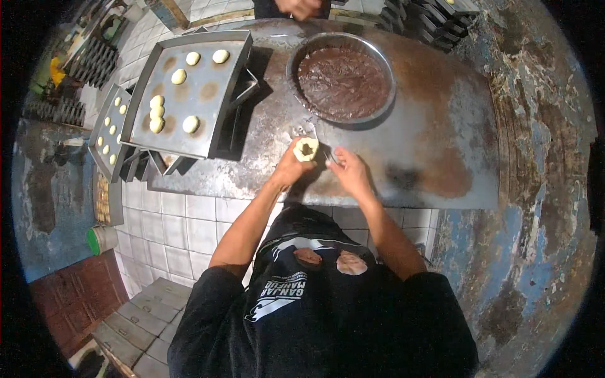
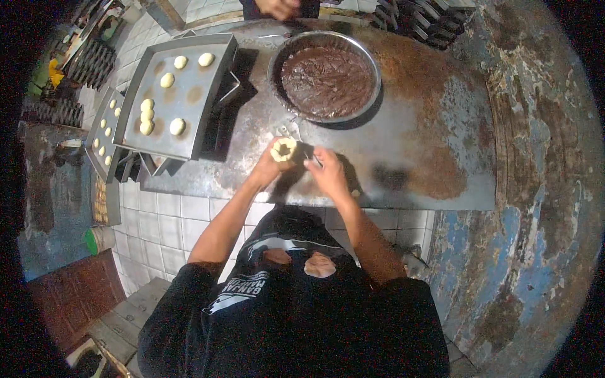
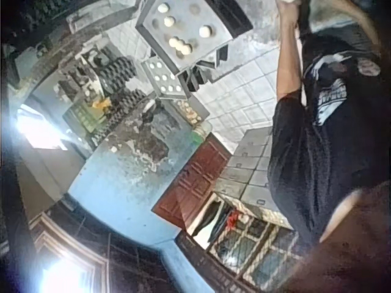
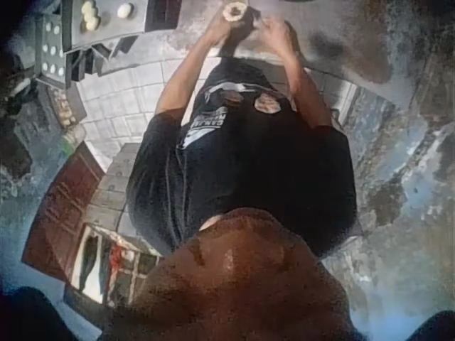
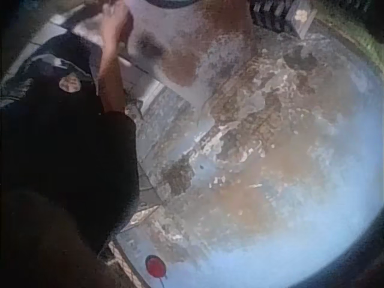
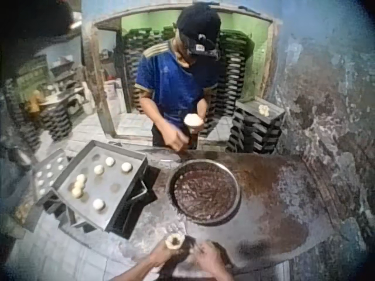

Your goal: The person fills pieces of dough with chocolate paste using a spoon, pinches them closed by hand, and places the shaped dough onto baking trays.

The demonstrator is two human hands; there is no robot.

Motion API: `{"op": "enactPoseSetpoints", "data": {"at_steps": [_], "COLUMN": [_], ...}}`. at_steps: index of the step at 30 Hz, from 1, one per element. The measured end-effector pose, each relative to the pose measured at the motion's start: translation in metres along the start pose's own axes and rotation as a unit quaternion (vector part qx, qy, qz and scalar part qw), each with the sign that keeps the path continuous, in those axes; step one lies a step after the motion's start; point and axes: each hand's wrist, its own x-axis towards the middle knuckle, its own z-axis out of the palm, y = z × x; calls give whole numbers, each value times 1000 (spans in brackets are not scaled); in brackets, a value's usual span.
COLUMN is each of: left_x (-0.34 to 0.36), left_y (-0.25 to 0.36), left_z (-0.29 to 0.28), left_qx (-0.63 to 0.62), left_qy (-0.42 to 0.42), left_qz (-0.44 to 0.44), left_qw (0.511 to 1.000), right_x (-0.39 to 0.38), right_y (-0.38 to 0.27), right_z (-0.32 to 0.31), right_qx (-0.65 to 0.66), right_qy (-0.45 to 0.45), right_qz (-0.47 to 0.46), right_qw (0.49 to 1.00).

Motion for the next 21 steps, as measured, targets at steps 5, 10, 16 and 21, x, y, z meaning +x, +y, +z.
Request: {"op": "enactPoseSetpoints", "data": {"at_steps": [5, 10, 16, 21], "left_x": [-58, -88, -120, -137], "left_y": [11, 23, 36, 48], "left_z": [47, 66, 100, 97], "left_qx": [227, 70, 108, 358], "left_qy": [30, -4, 84, 72], "left_qz": [20, 43, 81, 291], "left_qw": [973, 997, 987, 884], "right_x": [-1, -60, -89, -94], "right_y": [-75, -60, -72, -55], "right_z": [-53, -66, -65, -56], "right_qx": [17, 254, 248, 673], "right_qy": [-204, -8, 37, -19], "right_qz": [118, 90, 129, 253], "right_qw": [972, 963, 959, 695]}}
